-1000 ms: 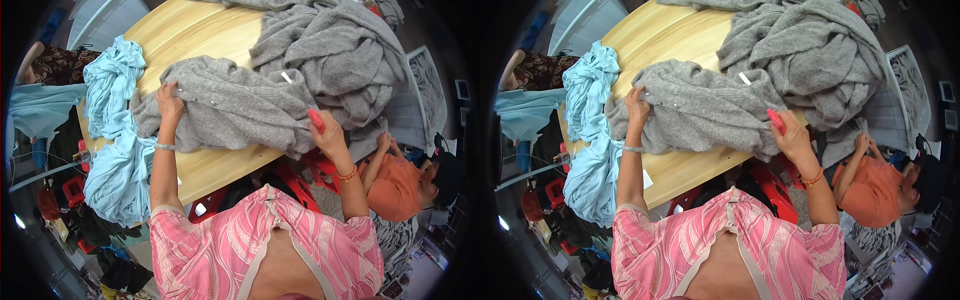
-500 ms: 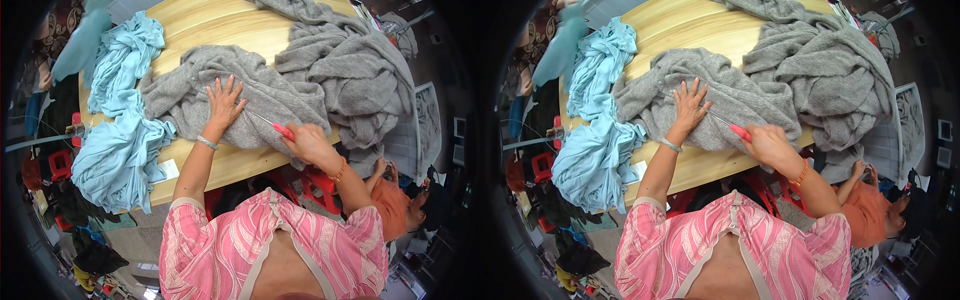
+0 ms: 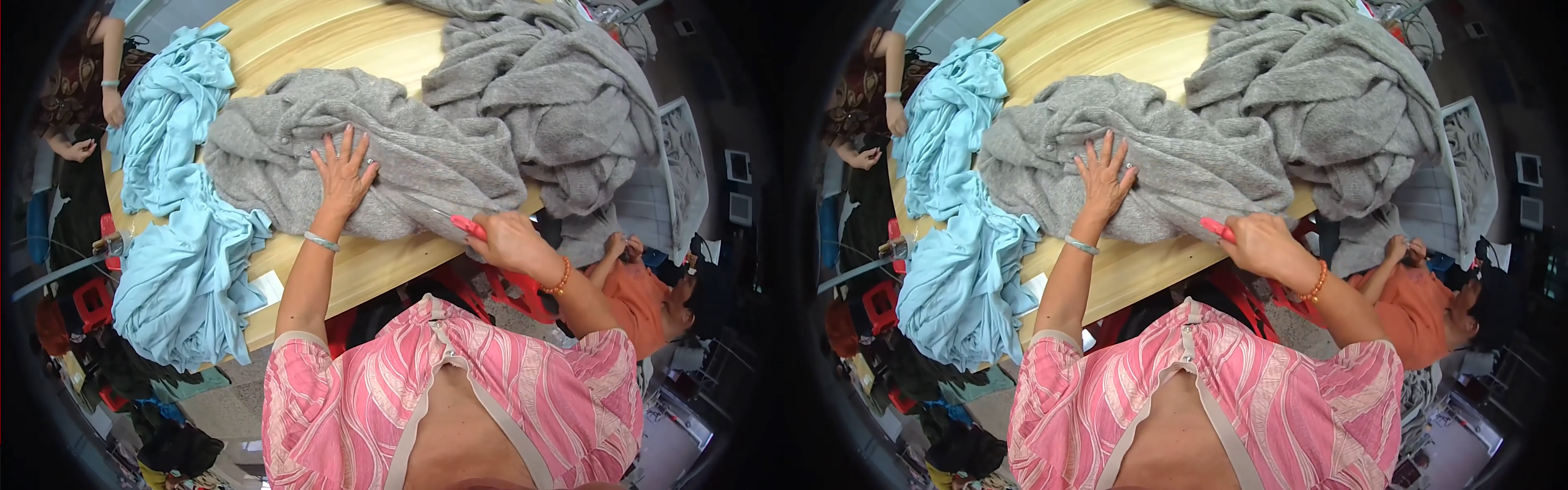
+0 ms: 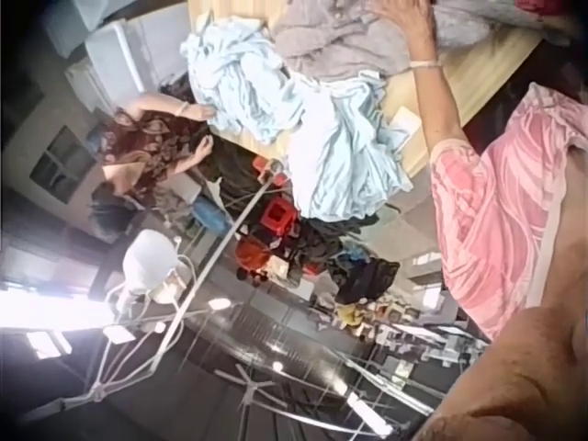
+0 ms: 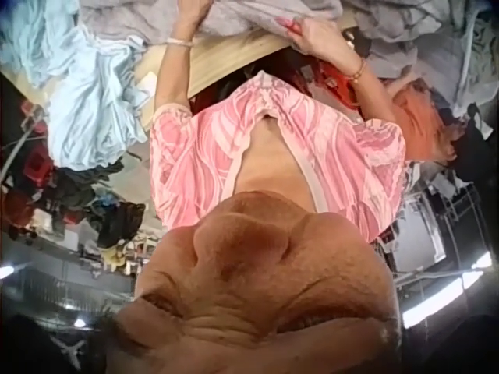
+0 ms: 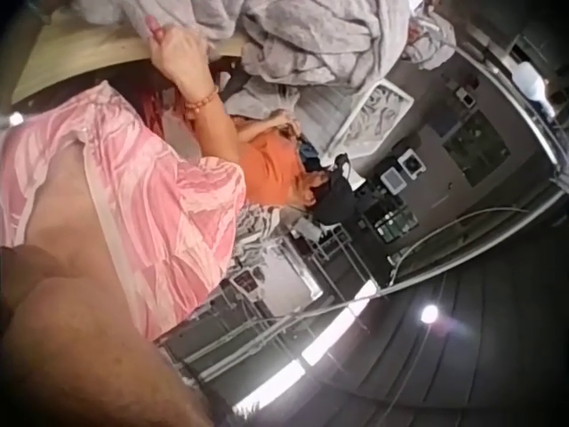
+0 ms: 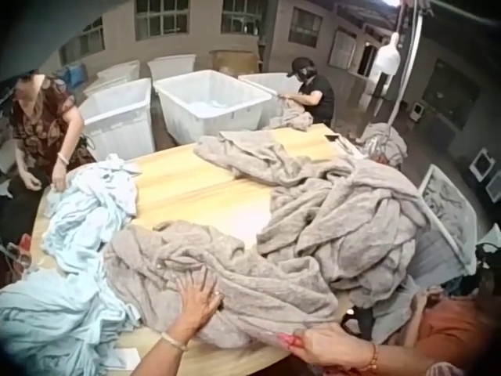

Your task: The person is trimming excess threads and cutting pieces from grey garments using scissors at a workbench in a factory setting.

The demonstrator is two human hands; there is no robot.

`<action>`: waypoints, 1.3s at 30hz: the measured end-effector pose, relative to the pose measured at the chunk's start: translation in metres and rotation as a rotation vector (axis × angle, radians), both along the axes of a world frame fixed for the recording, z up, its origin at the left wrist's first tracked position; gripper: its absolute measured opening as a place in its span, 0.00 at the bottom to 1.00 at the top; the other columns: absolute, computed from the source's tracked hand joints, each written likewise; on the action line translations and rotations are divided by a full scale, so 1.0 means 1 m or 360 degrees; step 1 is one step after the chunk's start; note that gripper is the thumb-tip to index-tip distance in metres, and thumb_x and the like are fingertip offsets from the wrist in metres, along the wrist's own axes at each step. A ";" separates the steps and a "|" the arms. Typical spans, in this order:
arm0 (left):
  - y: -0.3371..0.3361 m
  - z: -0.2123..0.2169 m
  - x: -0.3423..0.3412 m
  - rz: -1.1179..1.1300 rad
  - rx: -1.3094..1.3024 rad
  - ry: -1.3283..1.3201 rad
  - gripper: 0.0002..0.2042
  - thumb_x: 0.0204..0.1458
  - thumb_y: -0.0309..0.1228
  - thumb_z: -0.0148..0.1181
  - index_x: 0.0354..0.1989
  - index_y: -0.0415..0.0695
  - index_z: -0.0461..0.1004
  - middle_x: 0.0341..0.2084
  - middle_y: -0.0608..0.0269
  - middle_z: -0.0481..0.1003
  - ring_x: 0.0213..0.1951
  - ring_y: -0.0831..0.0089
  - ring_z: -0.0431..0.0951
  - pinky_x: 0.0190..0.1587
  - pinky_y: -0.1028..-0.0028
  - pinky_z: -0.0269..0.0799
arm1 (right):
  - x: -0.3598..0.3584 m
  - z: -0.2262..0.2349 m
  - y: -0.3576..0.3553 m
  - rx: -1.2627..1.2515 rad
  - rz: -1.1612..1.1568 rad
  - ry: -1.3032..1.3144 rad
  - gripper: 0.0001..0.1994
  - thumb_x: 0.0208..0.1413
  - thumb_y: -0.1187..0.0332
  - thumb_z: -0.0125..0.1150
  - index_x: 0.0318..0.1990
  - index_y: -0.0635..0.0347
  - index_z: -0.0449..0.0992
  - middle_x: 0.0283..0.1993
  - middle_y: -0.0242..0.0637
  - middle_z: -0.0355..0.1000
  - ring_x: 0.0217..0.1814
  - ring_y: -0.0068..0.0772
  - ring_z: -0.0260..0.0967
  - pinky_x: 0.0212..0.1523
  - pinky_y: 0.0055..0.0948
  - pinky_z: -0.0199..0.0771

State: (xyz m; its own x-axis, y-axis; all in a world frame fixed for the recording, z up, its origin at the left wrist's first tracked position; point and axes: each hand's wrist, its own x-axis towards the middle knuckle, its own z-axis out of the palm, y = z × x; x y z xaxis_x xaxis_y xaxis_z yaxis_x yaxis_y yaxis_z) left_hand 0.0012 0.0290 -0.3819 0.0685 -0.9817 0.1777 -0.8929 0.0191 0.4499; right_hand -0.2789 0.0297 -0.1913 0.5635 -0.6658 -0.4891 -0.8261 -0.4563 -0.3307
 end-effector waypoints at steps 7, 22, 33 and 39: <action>-0.003 -0.001 -0.003 -0.0086 -0.0022 0.0021 0.29 0.50 0.45 0.58 0.63 0.55 0.62 0.69 0.61 0.46 0.67 0.40 0.40 0.62 0.35 0.30 | 0.024 -0.008 0.005 -0.0106 -0.0156 -0.0229 0.15 0.52 0.56 0.58 0.30 0.62 0.72 0.26 0.52 0.72 0.33 0.57 0.71 0.35 0.50 0.69; 0.007 -0.009 0.003 -0.0223 -0.0070 -0.0011 0.33 0.45 0.46 0.62 0.62 0.54 0.62 0.68 0.58 0.48 0.66 0.39 0.42 0.63 0.37 0.31 | 0.113 -0.023 -0.021 -0.0231 -0.0075 -0.0472 0.13 0.53 0.59 0.57 0.32 0.63 0.74 0.26 0.50 0.74 0.33 0.53 0.74 0.37 0.48 0.71; -0.022 0.031 0.012 -0.0217 -0.0083 0.0086 0.31 0.31 0.25 0.64 0.53 0.44 0.68 0.44 0.58 0.71 0.54 0.54 0.63 0.60 0.51 0.47 | -0.014 -0.014 0.037 0.0016 -0.0093 -0.0229 0.11 0.50 0.61 0.60 0.35 0.58 0.73 0.25 0.49 0.73 0.32 0.54 0.73 0.32 0.46 0.71; -0.014 0.150 -0.051 -0.0377 -0.0375 0.1213 0.19 0.33 0.18 0.57 0.40 0.38 0.71 0.33 0.57 0.74 0.37 0.62 0.75 0.42 0.71 0.69 | -0.018 -0.038 0.055 0.0120 -0.0151 -0.0306 0.11 0.51 0.63 0.58 0.38 0.59 0.73 0.29 0.50 0.73 0.34 0.53 0.72 0.35 0.44 0.72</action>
